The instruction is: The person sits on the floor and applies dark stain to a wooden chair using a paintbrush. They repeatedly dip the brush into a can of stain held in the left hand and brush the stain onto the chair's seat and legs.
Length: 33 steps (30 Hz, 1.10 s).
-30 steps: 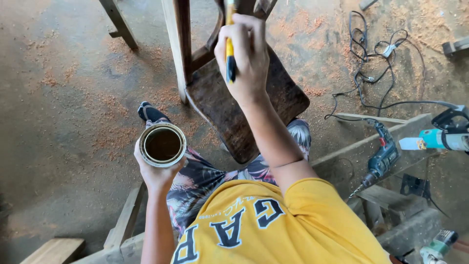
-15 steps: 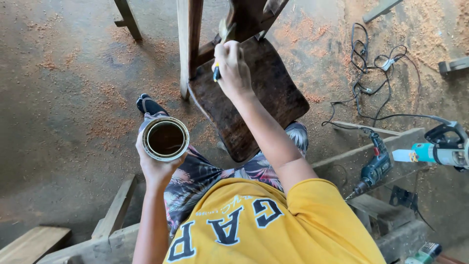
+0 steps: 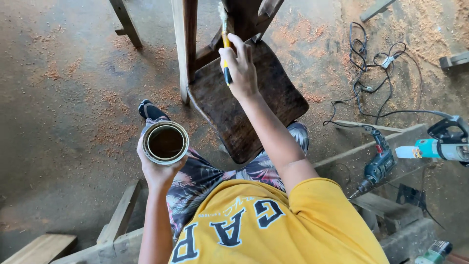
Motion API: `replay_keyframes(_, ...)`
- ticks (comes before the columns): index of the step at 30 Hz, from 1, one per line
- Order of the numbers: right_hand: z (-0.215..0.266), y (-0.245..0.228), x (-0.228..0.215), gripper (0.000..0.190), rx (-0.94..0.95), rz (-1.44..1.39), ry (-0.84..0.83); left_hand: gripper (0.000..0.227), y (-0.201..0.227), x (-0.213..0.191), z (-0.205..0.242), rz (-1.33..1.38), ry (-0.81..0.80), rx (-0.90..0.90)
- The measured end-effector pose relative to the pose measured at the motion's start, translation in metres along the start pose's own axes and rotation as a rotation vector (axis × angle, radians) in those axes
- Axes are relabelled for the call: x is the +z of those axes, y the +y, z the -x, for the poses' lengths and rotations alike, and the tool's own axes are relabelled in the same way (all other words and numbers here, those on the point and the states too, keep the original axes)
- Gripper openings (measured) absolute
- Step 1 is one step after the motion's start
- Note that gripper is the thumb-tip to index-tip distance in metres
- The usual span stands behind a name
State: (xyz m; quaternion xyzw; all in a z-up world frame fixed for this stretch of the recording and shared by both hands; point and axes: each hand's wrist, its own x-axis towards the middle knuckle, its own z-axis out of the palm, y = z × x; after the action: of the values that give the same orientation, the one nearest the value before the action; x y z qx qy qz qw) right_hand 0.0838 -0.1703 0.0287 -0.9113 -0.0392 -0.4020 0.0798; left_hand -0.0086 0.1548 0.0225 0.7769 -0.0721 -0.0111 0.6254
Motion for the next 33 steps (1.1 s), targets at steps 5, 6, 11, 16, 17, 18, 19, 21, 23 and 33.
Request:
replay_keyframes(5, -0.002, 0.008, -0.007, 0.03, -0.112, -0.074, 0.002, 0.104, -0.002, 0.001, 0.001, -0.009, -0.014, 0.003)
replay_keyframes(6, -0.002, 0.011, -0.009, 0.027, -0.048, -0.021, -0.073, 0.104, -0.002, 0.002, 0.002, 0.025, -0.023, 0.009)
replay_keyframes(11, -0.007, 0.008, -0.022, 0.022, -0.153, -0.048, 0.092, 0.1, 0.001, 0.006, -0.001, 0.112, -0.018, 0.112)
replay_keyframes(16, -0.008, 0.003, -0.028, 0.022, -0.085, -0.066, 0.169, 0.101, -0.001, 0.001, -0.002, 0.039, 0.014, 0.105)
replay_keyframes(17, -0.004, 0.005, -0.023, 0.022, -0.078, -0.072, 0.152, 0.101, -0.006, 0.001, 0.002, 0.036, 0.013, 0.086)
replay_keyframes(18, 0.0, 0.007, -0.019, 0.022, -0.058, -0.052, 0.062, 0.104, -0.01, 0.001, 0.005, 0.007, 0.03, 0.044)
replay_keyframes(19, -0.005, 0.015, -0.01, 0.022, -0.042, -0.025, -0.012, 0.107, -0.015, 0.003, -0.004, -0.018, 0.047, 0.021)
replay_keyframes(21, -0.008, -0.001, -0.019, 0.019, 0.001, -0.06, 0.062, 0.106, -0.013, -0.001, -0.002, 0.011, 0.03, 0.023)
replay_keyframes(23, -0.006, -0.007, -0.02, 0.016, 0.042, -0.1, 0.118, 0.105, -0.017, -0.001, 0.002, 0.044, 0.018, 0.007)
replay_keyframes(33, 0.0, -0.021, -0.008, 0.013, 0.168, -0.229, -0.04, 0.102, -0.056, -0.005, -0.001, 0.131, 0.039, 0.057)
